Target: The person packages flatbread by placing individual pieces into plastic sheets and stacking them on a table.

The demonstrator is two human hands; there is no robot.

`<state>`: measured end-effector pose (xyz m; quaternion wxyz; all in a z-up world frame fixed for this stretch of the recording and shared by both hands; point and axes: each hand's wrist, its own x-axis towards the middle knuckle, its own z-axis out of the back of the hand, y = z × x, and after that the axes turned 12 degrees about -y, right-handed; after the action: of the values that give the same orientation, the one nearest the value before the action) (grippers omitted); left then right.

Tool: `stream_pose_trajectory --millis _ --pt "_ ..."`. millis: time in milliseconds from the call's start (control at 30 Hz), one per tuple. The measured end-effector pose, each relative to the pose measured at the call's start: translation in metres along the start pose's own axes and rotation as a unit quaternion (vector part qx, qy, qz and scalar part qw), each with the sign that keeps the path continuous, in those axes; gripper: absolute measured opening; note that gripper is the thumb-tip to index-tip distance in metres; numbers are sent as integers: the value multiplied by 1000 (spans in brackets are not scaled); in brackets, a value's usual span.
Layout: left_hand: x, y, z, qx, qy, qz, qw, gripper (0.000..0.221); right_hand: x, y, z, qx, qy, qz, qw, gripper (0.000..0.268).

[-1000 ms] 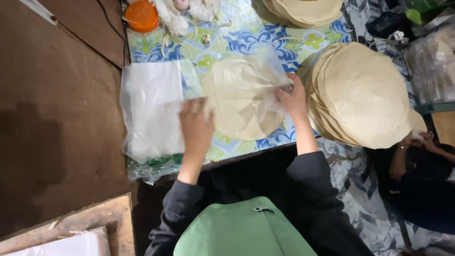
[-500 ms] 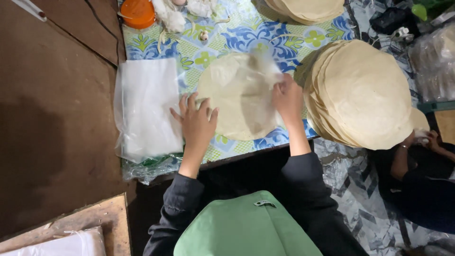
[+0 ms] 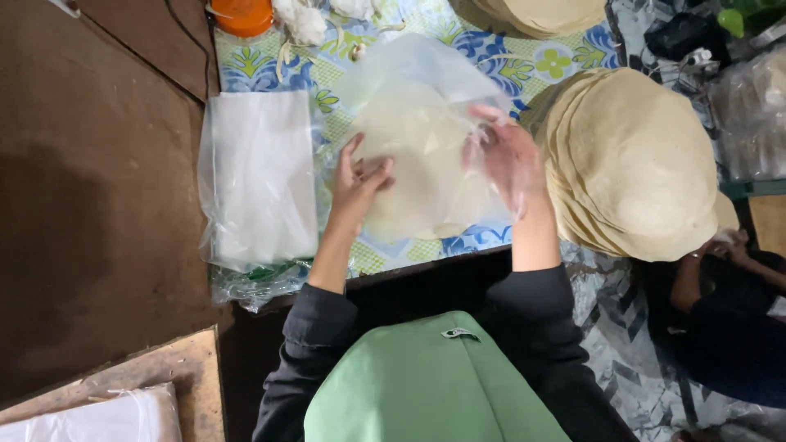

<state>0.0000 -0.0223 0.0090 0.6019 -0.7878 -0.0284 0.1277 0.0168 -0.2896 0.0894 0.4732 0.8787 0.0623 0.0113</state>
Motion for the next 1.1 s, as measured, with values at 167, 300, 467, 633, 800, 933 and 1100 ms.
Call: stream_pose_trajectory --millis 167,300,467,633,800,933,1100 --pt "-7 -8 4 201 -157 -52 966 80 20 -22 57 -231 -200 -62 950 45" --pt "-11 -10 6 276 -159 -109 942 82 13 -29 63 -355 -253 -36 899 46" --pt "-26 -15 20 364 -129 -171 906 87 3 -37 90 -410 -169 90 892 82" --pt "-67 -40 20 347 -83 -82 931 74 -22 -19 71 -410 -198 57 888 79" --pt "-79 -29 25 365 -87 -117 920 72 -42 -11 64 -485 -160 16 859 85" --pt "-85 -36 19 415 -100 -151 892 69 -43 -15 77 -472 -162 23 866 83" --pt "-89 -39 16 426 -94 -132 890 72 -50 -13 76 -477 -180 17 860 81"
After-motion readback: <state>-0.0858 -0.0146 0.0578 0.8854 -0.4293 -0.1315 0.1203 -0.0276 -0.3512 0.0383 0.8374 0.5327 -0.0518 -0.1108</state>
